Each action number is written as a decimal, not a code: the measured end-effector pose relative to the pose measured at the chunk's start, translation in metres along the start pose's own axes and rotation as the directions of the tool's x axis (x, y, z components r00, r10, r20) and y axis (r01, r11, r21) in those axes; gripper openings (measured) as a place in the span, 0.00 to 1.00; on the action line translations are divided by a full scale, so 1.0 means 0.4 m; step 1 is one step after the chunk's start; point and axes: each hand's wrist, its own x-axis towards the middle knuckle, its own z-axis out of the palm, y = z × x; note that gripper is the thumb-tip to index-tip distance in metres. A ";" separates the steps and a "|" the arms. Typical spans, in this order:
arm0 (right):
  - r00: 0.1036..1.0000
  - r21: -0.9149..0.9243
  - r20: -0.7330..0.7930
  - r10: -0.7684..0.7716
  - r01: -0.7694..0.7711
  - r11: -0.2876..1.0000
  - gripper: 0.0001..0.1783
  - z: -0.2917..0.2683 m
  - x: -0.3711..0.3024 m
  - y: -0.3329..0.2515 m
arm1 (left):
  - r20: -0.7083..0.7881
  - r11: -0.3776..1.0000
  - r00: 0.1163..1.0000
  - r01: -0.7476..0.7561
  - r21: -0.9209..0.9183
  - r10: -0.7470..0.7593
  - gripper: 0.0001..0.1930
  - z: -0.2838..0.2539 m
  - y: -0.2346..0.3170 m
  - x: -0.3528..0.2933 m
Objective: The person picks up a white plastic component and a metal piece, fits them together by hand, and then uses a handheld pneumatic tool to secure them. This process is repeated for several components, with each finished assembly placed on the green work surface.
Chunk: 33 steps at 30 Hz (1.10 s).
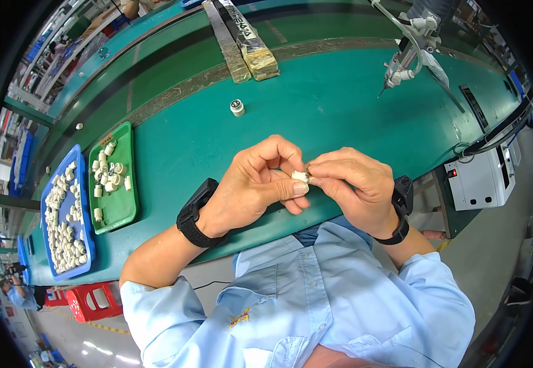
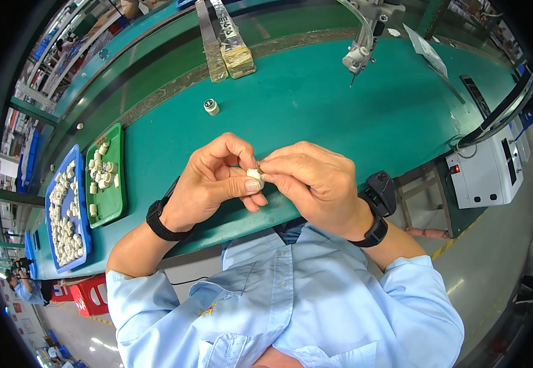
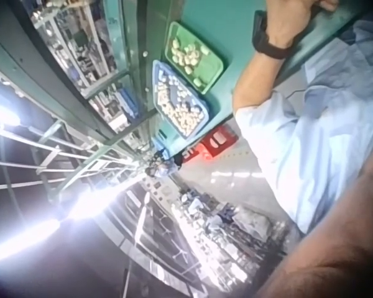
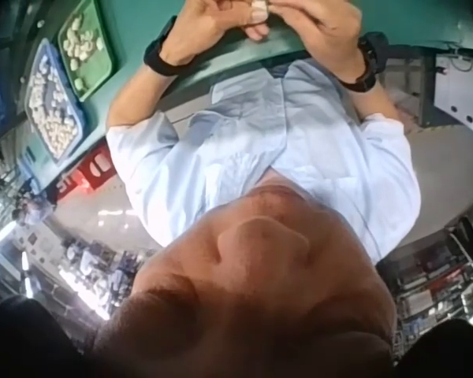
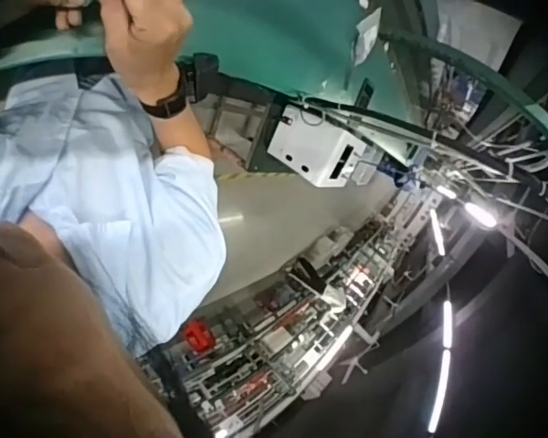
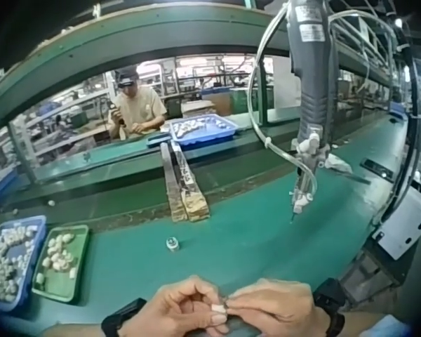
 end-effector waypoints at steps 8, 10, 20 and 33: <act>0.994 -0.098 0.102 -0.050 0.060 0.993 0.08 -0.015 0.015 0.002 | -0.049 1.000 0.999 0.013 0.014 -0.012 0.10 0.011 -0.008 -0.004; 0.991 -0.110 0.122 -0.052 0.065 0.992 0.08 -0.014 0.018 0.002 | -0.062 1.000 0.998 0.004 0.024 -0.002 0.10 0.012 -0.011 -0.005; 0.981 -0.158 0.191 -0.039 0.070 0.985 0.09 -0.024 0.024 -0.003 | -0.052 0.999 0.999 0.015 0.029 -0.014 0.12 0.010 -0.020 -0.003; 0.944 -0.062 0.318 0.083 -0.067 0.996 0.07 -0.043 0.038 0.003 | -0.048 0.949 0.996 -0.051 0.313 0.069 0.11 0.011 -0.039 -0.001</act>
